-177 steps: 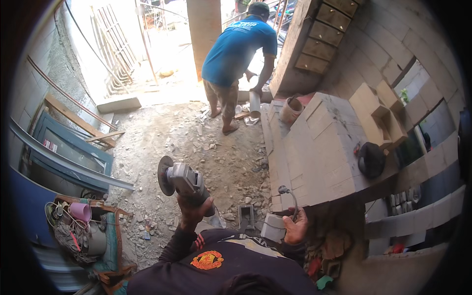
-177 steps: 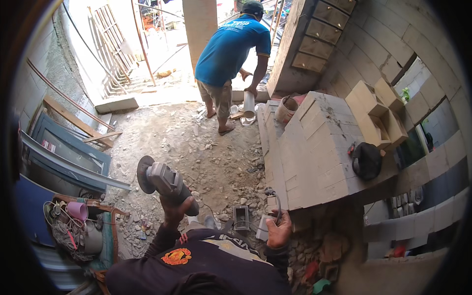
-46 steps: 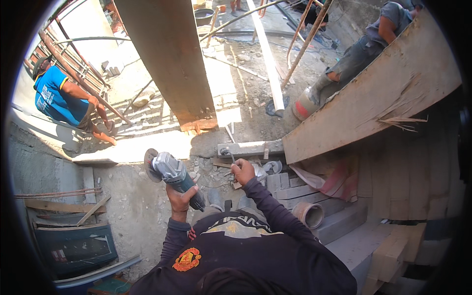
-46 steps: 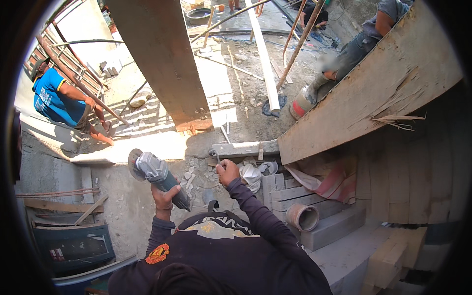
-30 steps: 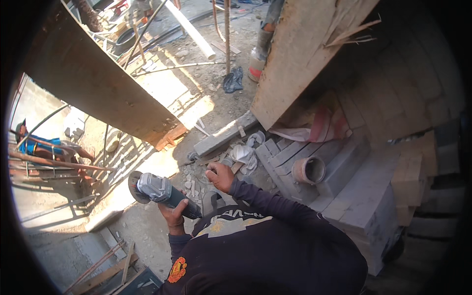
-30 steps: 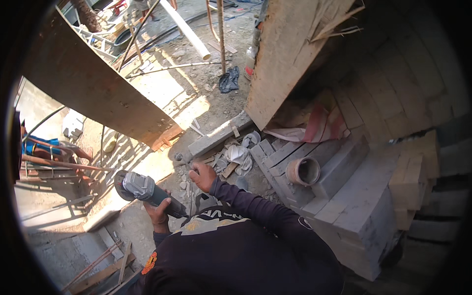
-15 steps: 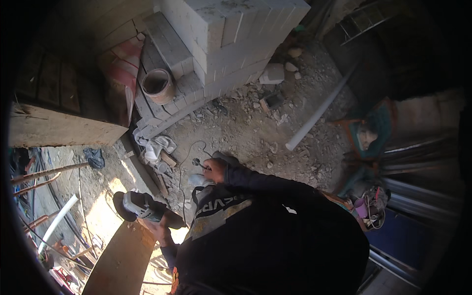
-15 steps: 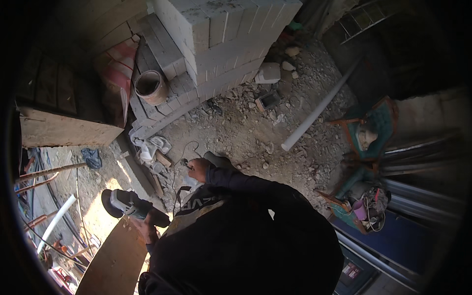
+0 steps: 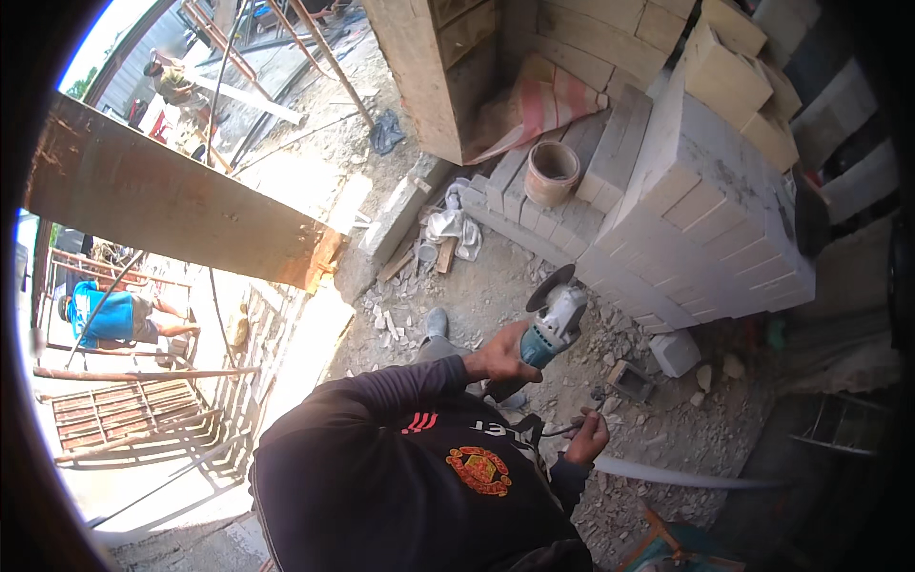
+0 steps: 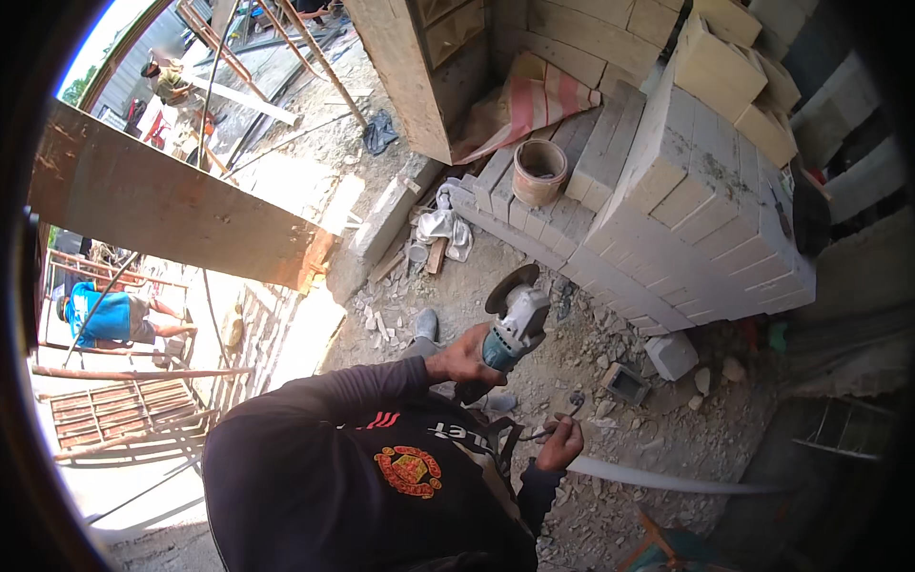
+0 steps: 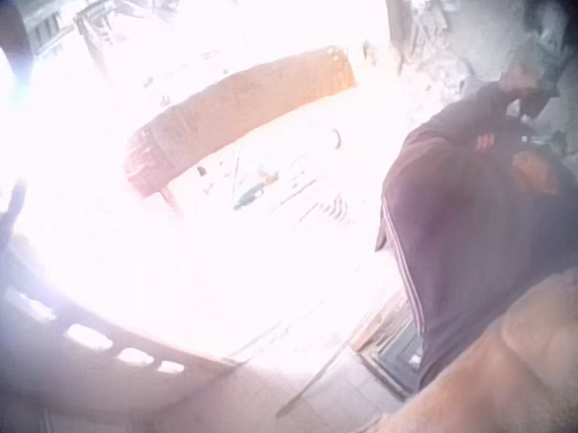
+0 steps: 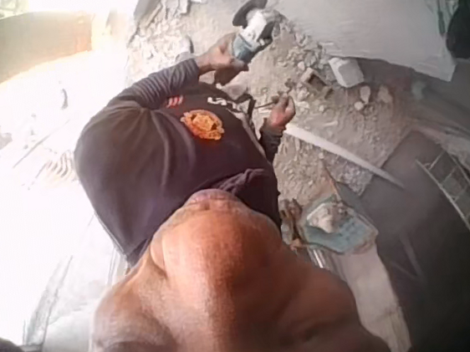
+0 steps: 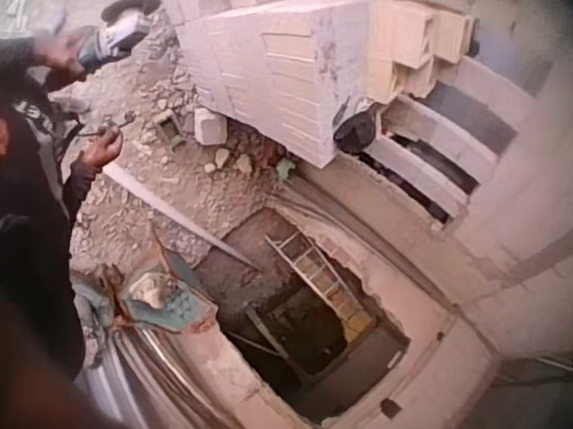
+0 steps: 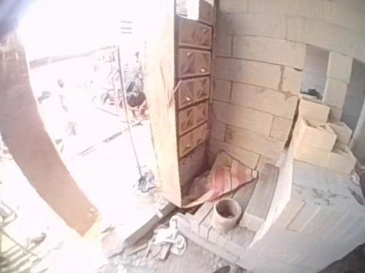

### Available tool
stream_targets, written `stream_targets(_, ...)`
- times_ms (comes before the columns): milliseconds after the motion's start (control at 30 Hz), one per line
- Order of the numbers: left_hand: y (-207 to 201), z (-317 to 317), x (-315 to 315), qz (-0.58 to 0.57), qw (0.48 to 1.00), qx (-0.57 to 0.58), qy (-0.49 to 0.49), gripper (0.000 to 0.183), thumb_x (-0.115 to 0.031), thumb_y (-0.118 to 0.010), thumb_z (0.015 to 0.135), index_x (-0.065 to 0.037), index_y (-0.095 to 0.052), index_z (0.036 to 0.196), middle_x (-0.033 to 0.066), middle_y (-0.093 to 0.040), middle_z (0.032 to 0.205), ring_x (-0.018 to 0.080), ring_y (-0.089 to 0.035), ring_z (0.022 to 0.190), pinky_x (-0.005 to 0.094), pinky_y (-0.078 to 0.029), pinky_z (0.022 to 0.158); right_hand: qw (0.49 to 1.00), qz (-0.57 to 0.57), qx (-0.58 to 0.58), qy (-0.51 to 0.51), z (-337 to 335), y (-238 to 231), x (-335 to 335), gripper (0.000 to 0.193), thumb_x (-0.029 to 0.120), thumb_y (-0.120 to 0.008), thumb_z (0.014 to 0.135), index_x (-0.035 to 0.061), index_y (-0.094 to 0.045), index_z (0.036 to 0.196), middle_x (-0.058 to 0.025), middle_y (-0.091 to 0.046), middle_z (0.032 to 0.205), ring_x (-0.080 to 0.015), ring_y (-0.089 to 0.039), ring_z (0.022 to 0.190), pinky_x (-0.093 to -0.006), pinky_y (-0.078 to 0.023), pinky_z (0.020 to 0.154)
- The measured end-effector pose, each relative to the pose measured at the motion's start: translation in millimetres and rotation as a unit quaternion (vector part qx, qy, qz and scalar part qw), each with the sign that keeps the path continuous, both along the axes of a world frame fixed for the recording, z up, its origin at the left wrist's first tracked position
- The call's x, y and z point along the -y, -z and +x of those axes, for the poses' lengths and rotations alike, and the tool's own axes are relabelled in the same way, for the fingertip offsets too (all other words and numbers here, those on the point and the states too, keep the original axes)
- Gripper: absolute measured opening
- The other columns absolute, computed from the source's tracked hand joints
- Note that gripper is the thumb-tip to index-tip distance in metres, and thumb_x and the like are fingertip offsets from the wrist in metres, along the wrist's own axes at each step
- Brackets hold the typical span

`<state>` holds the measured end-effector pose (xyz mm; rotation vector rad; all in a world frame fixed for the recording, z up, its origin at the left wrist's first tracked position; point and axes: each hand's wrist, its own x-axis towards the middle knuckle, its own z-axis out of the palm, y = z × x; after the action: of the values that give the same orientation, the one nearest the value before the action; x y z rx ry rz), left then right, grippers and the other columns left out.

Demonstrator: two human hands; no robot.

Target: The person walks through a construction site carrying an angle grinder, then squats to cut a long white PVC pipe. After cutting the pipe, the person stands up and carries the cut section through the debris-filled room.

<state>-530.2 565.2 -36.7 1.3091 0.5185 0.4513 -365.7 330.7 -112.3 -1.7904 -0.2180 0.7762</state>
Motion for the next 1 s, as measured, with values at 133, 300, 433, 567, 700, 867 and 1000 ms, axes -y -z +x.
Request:
stream_targets(133,24.6,-12.5,37.6,0.025,0.999,0.039,-0.026,0.068,-0.011,-0.083,0.065,-0.005,-0.054,0.126,0.0034,-0.062,0.107,0.015,-0.058,0.101,0.0328,-0.048,0.091,0.991,0.061,-0.121,0.0,-2.8,-2.8,1.2,0.028,0.029,-0.056,0.1,0.0021,-0.06,0.106,-0.0068,-0.066,0.08,-0.014,-0.061,0.059,-0.0267,-0.05,0.053)
stream_targets(300,28.8,-52.2,41.9,-0.022,0.997,0.079,-0.008,0.074,-0.012,-0.084,0.064,-0.005,-0.052,0.13,0.0047,-0.062,0.115,0.0159,-0.057,0.108,0.0329,-0.047,0.096,0.968,0.163,-0.179,-0.068,-28.6,12.8,-26.5,0.026,0.027,-0.061,0.098,0.0038,-0.057,0.108,-0.0118,-0.065,0.096,-0.0231,-0.065,0.085,-0.0325,-0.056,0.067)
stream_targets(433,39.4,-74.6,30.0,-0.045,0.989,0.141,0.022,0.071,-0.01,-0.082,0.066,-0.003,-0.052,0.13,0.0042,-0.063,0.114,0.0154,-0.058,0.107,0.0335,-0.047,0.096,0.894,0.257,-0.364,-0.055,-73.6,-34.7,-83.4,0.029,0.031,-0.057,0.098,0.0049,-0.061,0.111,-0.013,-0.067,0.106,-0.0253,-0.063,0.102,-0.042,-0.05,0.09)
stream_targets(567,41.4,-129.3,22.9,-0.067,0.997,0.027,0.012,0.063,-0.009,-0.08,0.066,-0.002,-0.057,0.124,0.0056,-0.065,0.113,0.0156,-0.062,0.101,0.0324,-0.051,0.089,0.875,0.275,-0.398,-0.031,-115.7,-26.7,-107.0,0.021,0.027,-0.056,0.099,0.0072,-0.063,0.102,-0.0103,-0.069,0.101,-0.0245,-0.064,0.098,-0.0437,-0.051,0.09)
stream_targets(700,24.2,-151.3,-5.1,-0.063,0.997,0.035,-0.023,0.063,-0.01,-0.078,0.064,0.002,-0.058,0.122,0.0082,-0.066,0.1,0.0201,-0.066,0.086,0.0329,-0.055,0.078,0.881,0.225,-0.411,-0.063,-133.1,-55.9,-138.5,0.023,0.024,-0.058,0.1,0.0038,-0.06,0.112,-0.0115,-0.07,0.103,-0.0246,-0.071,0.077,-0.04,-0.06,0.069)
stream_targets(867,30.7,-124.1,-3.7,-0.063,0.994,0.071,0.053,0.075,-0.008,-0.076,0.067,-0.002,-0.043,0.134,0.0108,-0.062,0.112,0.0226,-0.065,0.097,0.0356,-0.055,0.085,0.969,0.107,-0.224,-0.011,-76.2,58.3,-30.3,0.027,0.026,-0.062,0.097,0.0038,-0.063,0.112,-0.0082,-0.066,0.093,-0.0223,-0.07,0.07,-0.0401,-0.059,0.058)
stream_targets(1000,56.1,-80.2,-10.6,0.01,0.996,0.006,0.087,0.076,-0.02,-0.078,0.073,-0.002,-0.042,0.137,0.0126,-0.064,0.117,0.0248,-0.066,0.102,0.0376,-0.056,0.086,0.93,-0.002,-0.199,0.309,-44.0,140.6,85.4,0.014,0.016,-0.066,0.09,0.003,-0.064,0.091,-0.0077,-0.061,0.073,-0.0186,-0.063,0.061,-0.0341,-0.053,0.051)
